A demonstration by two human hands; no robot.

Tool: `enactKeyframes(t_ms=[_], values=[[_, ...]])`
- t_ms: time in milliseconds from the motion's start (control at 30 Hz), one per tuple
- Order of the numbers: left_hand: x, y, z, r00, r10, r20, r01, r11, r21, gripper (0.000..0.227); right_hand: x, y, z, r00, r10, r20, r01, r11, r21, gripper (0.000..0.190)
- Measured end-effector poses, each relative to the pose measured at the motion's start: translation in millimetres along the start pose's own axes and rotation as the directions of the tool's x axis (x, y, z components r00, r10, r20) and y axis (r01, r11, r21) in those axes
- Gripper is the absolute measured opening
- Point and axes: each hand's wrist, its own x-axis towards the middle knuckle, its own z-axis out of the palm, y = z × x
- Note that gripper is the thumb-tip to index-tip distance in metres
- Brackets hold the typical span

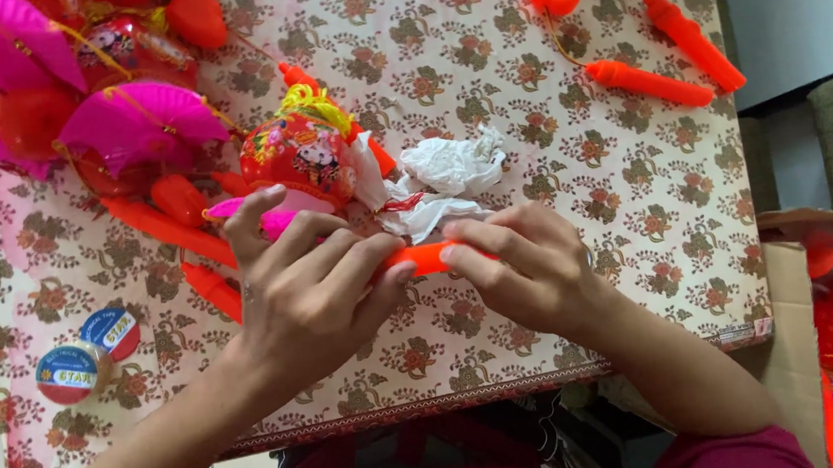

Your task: Assembling plastic lanterns by wiping them and attaching handles before packing them into a box.

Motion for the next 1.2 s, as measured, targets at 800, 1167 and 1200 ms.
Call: enactKeyframes(t_ms=[800, 1167, 1200], values=[[-9, 22, 4, 0.997, 0.081, -0.017, -0.082, 0.959, -0.270, 0.034, 3, -12, -11, 0.992, 0.120, 0.048, -0.126, 0.806, 0.578, 0.031], [-23, 24, 2, 0.995, 0.095, -0.025, -0.098, 0.943, -0.319, 0.011, -84, -32, -60, 0.807, 0.589, 0.042, -0.570, 0.794, -0.211, 0.032], [-24, 23, 1, 0.995, 0.093, -0.020, -0.094, 0.941, -0.324, 0.011, -94, -33, -59, 0.803, 0.594, 0.045, -0.574, 0.791, -0.211, 0.032]])
